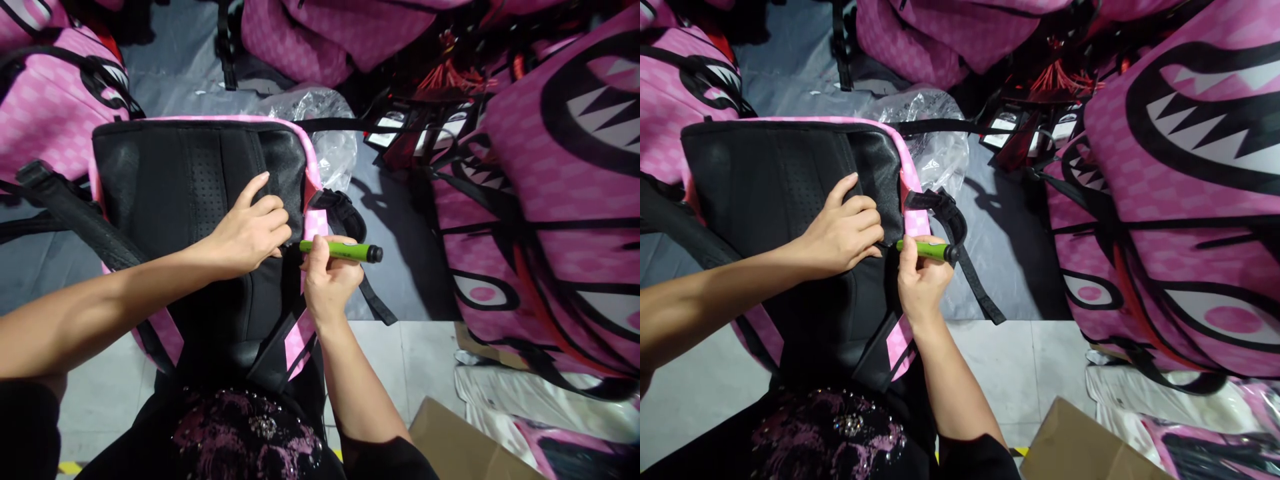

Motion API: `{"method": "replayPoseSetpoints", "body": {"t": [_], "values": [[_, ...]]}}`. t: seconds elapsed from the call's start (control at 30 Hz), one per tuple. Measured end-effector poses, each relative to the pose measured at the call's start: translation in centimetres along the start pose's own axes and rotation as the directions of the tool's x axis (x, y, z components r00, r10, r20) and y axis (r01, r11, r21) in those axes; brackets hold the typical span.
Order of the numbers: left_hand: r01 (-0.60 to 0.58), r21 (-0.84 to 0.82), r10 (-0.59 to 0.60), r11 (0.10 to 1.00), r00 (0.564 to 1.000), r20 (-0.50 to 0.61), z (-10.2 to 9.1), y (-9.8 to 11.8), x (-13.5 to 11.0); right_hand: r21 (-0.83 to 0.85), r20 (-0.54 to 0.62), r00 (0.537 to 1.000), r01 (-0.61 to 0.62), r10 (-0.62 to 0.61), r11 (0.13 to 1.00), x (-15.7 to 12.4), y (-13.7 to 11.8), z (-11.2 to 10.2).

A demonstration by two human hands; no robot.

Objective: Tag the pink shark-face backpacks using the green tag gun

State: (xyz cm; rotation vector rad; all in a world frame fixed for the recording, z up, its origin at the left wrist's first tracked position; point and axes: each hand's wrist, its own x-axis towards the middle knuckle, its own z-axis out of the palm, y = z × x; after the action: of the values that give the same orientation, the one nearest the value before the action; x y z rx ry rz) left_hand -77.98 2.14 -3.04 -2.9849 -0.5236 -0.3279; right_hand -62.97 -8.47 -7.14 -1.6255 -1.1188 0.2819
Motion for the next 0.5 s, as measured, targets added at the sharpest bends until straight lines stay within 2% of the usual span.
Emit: {"method": "replayPoseSetpoints", "body": {"t": [0.17,0.5], "values": [[0.008,-0.014,-0.007,1.0,0.999,0.033,-0.18,-0.01,0.15,0.045,0.025,0.998,-0.053,0.052,0.998,-0.01,0.02,-0.03],[-0.009,0.028,0.009,1.0,1.0,0.021,-0.15,0.03,0.23,-0.012,0.037,0.999,0.007,-0.006,1.0,-0.12,0.35,-0.23]]}}
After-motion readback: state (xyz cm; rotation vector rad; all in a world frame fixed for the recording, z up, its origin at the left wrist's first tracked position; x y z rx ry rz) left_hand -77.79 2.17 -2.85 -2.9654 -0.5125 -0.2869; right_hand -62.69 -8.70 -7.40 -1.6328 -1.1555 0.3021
